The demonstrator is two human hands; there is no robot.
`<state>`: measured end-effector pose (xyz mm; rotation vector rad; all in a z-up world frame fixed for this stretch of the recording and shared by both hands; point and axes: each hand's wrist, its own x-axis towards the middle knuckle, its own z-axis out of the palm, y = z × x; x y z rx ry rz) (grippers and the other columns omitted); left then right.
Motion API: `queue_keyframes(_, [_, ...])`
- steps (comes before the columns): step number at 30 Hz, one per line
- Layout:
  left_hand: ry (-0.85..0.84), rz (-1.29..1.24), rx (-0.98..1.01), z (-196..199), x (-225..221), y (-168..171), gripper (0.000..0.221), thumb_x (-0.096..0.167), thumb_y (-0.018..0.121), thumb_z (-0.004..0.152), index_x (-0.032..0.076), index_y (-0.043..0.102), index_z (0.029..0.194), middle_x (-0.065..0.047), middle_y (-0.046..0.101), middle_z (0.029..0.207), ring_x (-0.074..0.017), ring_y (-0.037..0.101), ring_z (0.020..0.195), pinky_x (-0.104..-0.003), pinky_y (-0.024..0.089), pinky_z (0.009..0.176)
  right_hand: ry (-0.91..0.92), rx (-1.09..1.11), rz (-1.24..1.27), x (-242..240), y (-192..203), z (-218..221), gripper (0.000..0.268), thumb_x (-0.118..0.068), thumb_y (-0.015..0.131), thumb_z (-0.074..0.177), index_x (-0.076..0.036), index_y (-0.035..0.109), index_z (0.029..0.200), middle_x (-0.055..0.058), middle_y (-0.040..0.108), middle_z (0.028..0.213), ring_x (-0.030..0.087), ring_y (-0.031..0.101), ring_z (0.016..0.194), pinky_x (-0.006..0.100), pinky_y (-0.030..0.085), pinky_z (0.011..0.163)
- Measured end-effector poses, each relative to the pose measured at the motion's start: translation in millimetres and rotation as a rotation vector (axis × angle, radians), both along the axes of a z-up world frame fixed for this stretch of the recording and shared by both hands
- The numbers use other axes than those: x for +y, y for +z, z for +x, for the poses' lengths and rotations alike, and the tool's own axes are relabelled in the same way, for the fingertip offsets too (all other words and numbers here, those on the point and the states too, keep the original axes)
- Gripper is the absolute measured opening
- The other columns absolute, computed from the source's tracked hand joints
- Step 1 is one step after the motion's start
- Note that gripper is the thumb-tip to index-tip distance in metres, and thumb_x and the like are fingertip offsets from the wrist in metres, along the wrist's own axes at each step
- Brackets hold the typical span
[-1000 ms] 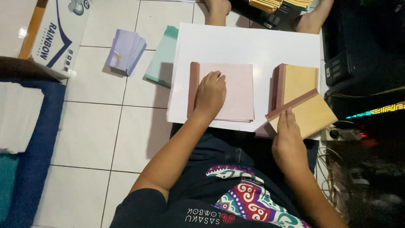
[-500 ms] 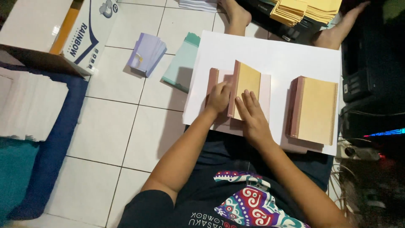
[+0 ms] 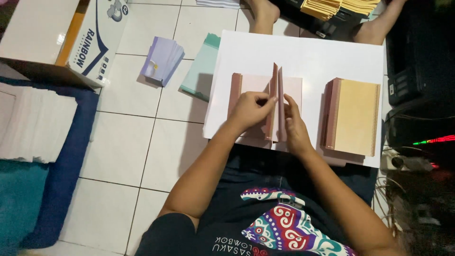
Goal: Manually sorting and stacking paper booklets on a workspace on the floor.
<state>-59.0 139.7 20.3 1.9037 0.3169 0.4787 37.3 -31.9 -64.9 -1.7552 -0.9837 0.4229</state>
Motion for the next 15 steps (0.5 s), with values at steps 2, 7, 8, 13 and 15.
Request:
queue_keyframes(2, [-0.052,-0.019,0.017,2.8,-9.8,-6.6,0.031,0.026,0.063,0.091,0.009,0.064,0.066,-0.012,0.063,0.056,-0.0206,0.058,0.057,-0.034,0.047,0.06,0.0,0.057,0.025,-6.5,-17.3,9.8,0.088,-0.067,0.032,0.096,-0.014,0.015,0.164,0.023,0.047,0.15,0.043,0.052,0.133,0.056,0.042,0.106])
queue_keyframes(7, [-0.015,-0.076,0.037,-1.0,10.7,-28.7,0.029,0.027,0.063,0.095,0.008,0.062,0.073,-0.015,0.067,0.066,-0.0268,0.066,0.067,-0.038,0.052,0.069,0.021,0.263,0.139,-10.9,9.6,12.3,0.087,-0.018,0.066,0.095,-0.019,0.012,0.163,0.026,0.053,0.145,0.041,0.058,0.128,0.052,0.046,0.105])
queue_keyframes(8, [0.038,-0.093,0.059,-6.6,26.0,-32.2,0.029,0.027,0.062,0.097,0.01,0.063,0.074,-0.01,0.068,0.068,-0.0203,0.064,0.072,-0.036,0.052,0.073,-0.036,0.352,0.106,-12.3,17.8,11.0,0.082,-0.009,0.062,0.093,-0.015,0.018,0.162,0.026,0.055,0.139,0.04,0.06,0.123,0.052,0.048,0.1])
queue_keyframes(13, [0.258,-0.106,0.189,-28.2,75.0,-79.8,0.022,0.033,0.067,0.097,0.016,0.068,0.083,-0.002,0.072,0.077,-0.0124,0.066,0.075,-0.031,0.054,0.071,-0.194,0.552,0.075,-10.1,58.9,-10.8,0.074,0.0,0.054,0.095,-0.007,0.022,0.161,0.02,0.061,0.126,0.034,0.066,0.109,0.048,0.054,0.09])
queue_keyframes(15, [0.294,-0.071,0.254,-29.7,73.5,-86.3,0.017,0.031,0.071,0.094,0.014,0.07,0.09,-0.006,0.075,0.086,-0.0158,0.069,0.076,-0.031,0.056,0.071,-0.258,0.123,-0.152,-10.9,47.0,-11.2,0.074,-0.01,0.061,0.095,-0.01,0.023,0.16,0.027,0.068,0.117,0.043,0.07,0.103,0.054,0.054,0.082])
